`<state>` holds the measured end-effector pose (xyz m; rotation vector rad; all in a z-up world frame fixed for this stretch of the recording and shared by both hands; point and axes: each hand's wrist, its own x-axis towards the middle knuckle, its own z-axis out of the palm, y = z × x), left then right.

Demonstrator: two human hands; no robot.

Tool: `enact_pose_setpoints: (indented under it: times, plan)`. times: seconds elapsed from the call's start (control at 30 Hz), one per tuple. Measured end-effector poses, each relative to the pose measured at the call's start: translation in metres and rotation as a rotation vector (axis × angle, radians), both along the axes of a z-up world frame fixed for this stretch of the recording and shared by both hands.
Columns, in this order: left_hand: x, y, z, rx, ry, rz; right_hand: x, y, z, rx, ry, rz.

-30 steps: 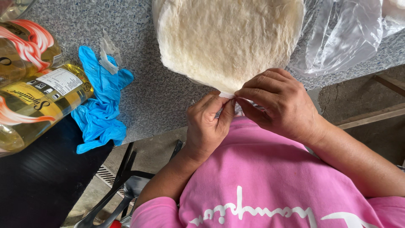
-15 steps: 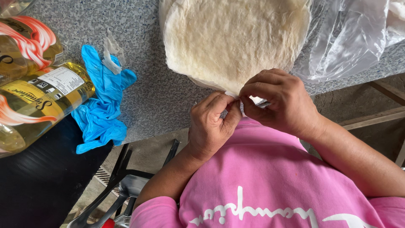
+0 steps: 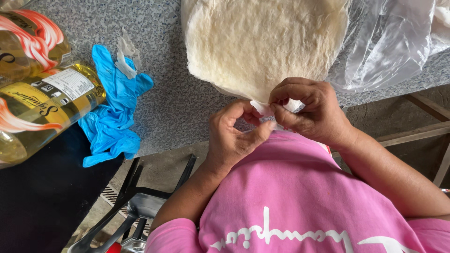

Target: The person separates thin circular sheets from several stacks by hand, placing them into new piles on a counter.

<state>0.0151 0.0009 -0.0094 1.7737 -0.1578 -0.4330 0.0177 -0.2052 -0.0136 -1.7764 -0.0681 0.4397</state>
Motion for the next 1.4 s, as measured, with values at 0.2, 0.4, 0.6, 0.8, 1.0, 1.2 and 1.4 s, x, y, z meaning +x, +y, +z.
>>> enact_pose_setpoints:
  times: [0.2,0.4,0.6,0.8,1.0,1.2,1.4]
  plan:
    - [-0.003,-0.003,-0.003,0.128,0.006,0.034,-0.005,0.000,-0.004,0.016,0.119,-0.041]
    - [-0.009,0.000,-0.022,0.018,0.050,0.087,-0.009,-0.001,-0.016,0.074,0.154,-0.081]
    - [-0.009,-0.005,-0.020,0.080,-0.027,0.075,-0.005,0.003,-0.025,0.102,0.160,-0.058]
    - [-0.013,-0.001,-0.037,0.121,-0.006,0.157,0.000,0.002,-0.027,-0.099,0.015,-0.104]
    - [-0.014,-0.003,-0.037,0.099,-0.053,0.257,0.007,0.002,-0.016,-0.142,0.001,-0.138]
    - [-0.002,-0.015,-0.016,0.262,-0.233,0.283,0.017,-0.002,-0.015,-0.154,-0.128,0.057]
    - [0.004,-0.002,-0.044,0.159,-0.221,0.390,0.028,-0.009,-0.010,-0.286,-0.208,0.031]
